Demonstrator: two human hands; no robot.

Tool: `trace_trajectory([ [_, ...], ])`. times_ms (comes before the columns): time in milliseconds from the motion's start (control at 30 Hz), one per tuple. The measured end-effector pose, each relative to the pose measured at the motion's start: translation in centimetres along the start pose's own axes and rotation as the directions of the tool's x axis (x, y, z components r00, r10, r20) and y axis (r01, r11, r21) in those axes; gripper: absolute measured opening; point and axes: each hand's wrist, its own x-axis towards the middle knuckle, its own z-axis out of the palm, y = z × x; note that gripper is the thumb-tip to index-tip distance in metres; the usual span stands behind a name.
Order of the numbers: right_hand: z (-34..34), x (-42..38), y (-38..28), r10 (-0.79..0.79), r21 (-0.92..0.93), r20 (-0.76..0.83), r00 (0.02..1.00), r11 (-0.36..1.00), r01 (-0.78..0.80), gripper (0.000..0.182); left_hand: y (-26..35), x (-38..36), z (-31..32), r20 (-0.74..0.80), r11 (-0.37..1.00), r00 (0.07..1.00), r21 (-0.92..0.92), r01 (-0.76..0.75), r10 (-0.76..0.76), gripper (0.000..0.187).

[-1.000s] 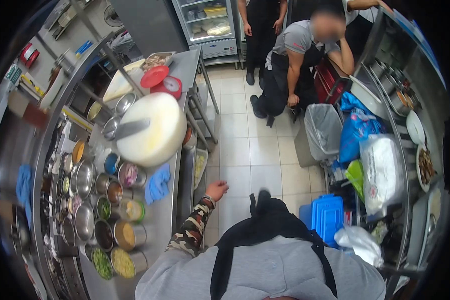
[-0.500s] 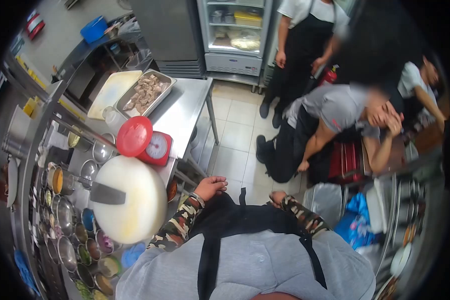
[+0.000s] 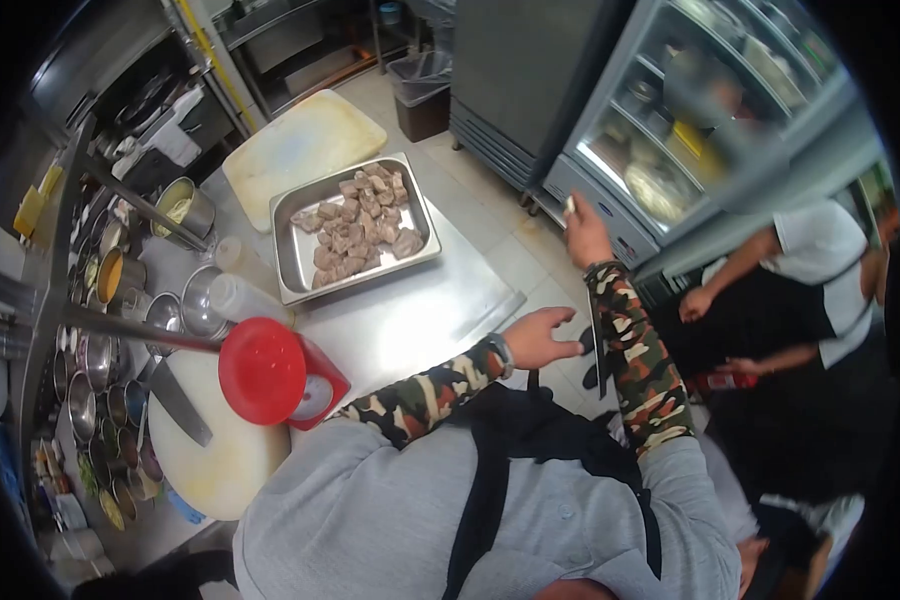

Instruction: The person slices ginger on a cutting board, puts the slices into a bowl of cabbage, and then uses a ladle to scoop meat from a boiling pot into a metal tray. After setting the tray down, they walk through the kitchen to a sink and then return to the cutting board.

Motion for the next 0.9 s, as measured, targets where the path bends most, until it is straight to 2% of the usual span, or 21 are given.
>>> trace_trajectory([
  [33,-0.7,3.0,-1.3,-0.127,0.023,-0.098,0.987,0.991,0.13,0.048,0.4,2.4,-0.3,-0.027,1.0,1.0,-0.001,0.016,-0.016,0.061],
  [100,-2.0,6.8,-5.2,-0.073,0.122,-0.049,0.996,0.989,0.078,0.049,0.2,6.4,-0.5,-0.239,0.981,0.953,0.094,-0.17,0.188,0.072],
  [133,-2.4,8.5,-6.9,-0.059,0.155,-0.018,0.998,0.986,0.061,0.049,-0.3,9.0,-0.8,-0.271,0.985,0.948,0.089,-0.148,0.167,0.072],
  [200,-2.8,11.9,-8.0,-0.164,0.221,-0.135,0.977,0.956,0.191,0.052,-1.4,14.3,-1.7,-0.414,0.984,0.897,0.153,-0.096,0.152,0.067],
  [233,-3.1,13.3,-8.7,-0.203,0.244,-0.169,0.965,0.939,0.24,0.053,-1.3,15.8,-1.8,-0.495,0.964,0.848,0.257,-0.063,0.188,0.059],
  [267,-3.8,14.6,-9.4,-0.15,0.508,-0.096,0.984,0.843,0.178,0.051,-1.2,18.0,-2.6,-0.521,0.964,0.835,0.262,-0.043,0.179,0.059],
  [300,-4.4,15.7,-9.6,-0.11,0.726,-0.004,0.994,0.683,0.079,0.049,-1.0,19.9,-3.5,-0.598,0.952,0.782,0.305,0.018,0.177,0.055],
  [333,-5.0,16.8,-9.8,-0.142,0.738,0.013,0.99,0.669,0.086,0.049,-0.6,21.6,-4.7,-0.675,0.934,0.712,0.348,0.079,0.191,0.05],
  [367,-5.7,18.3,-9.8,-0.199,0.834,-0.016,0.98,0.538,0.123,0.044,-0.7,23.3,-5.9,-0.705,0.905,0.673,0.407,0.128,0.222,0.042],
  [400,-6.4,19.6,-9.4,-0.227,0.907,-0.041,0.973,0.401,0.132,0.039,-1.0,24.8,-7.2,-0.72,0.901,0.659,0.408,0.149,0.217,0.042],
  [433,-7.0,21.0,-8.6,-0.252,0.938,-0.025,0.967,0.328,0.109,0.03,-1.0,25.6,-8.5,-0.715,0.872,0.668,0.443,0.206,0.206,0.042],
  [533,-9.3,24.7,-6.6,-0.352,0.937,0.146,0.924,0.35,-0.015,0.027,-0.5,25.7,-12.1,-0.753,0.82,0.636,0.464,0.334,0.167,0.038],
  [567,-10.2,25.9,-5.6,-0.421,0.917,0.236,0.876,0.394,-0.058,0.029,-0.4,25.1,-13.5,-0.713,0.758,0.681,0.535,0.373,0.169,0.037],
  [633,-11.9,29.1,-3.1,-0.554,0.837,0.404,0.728,0.544,-0.05,0.029,-0.8,24.3,-16.2,-0.653,0.615,0.737,0.657,0.436,0.174,0.036],
  [667,-12.3,30.8,-2.2,-0.605,0.773,0.484,0.632,0.634,0.015,0.028,-0.8,23.9,-17.7,-0.682,0.603,0.71,0.643,0.471,0.173,0.036],
  [733,-11.3,33.9,-0.9,-0.584,0.646,0.677,0.448,0.763,0.018,0.026,-0.7,22.9,-20.1,-0.622,0.494,0.781,0.699,0.517,0.062,0.037],
  [767,-10.3,34.7,-1.1,-0.487,0.539,0.771,0.41,0.842,-0.013,0.027,-1.4,22.9,-21.1,-0.613,0.446,0.788,0.723,0.527,0.061,0.037],
  [800,-8.4,35.4,-0.8,-0.452,0.441,0.81,0.375,0.89,0.118,0.034,-2.1,22.5,-22.1,-0.633,0.438,0.771,0.713,0.548,0.067,0.037],
  [833,-6.9,36.1,-1.6,-0.51,0.38,0.787,0.348,0.844,0.378,0.033,-2.5,22.5,-23.1,-0.62,0.404,0.784,0.711,0.576,-0.026,0.036],
  [867,-5.1,36.4,-2.7,-0.561,0.291,0.767,0.312,0.737,0.61,0.033,-3.2,22.5,-24.3,-0.602,0.37,0.79,0.711,0.598,-0.118,0.035],
  [900,-2.7,36.8,-3.1,-0.584,0.215,0.764,0.276,0.633,0.744,0.029,-4.1,22.3,-25.5,-0.607,0.35,0.783,0.71,0.611,-0.135,0.034],
])
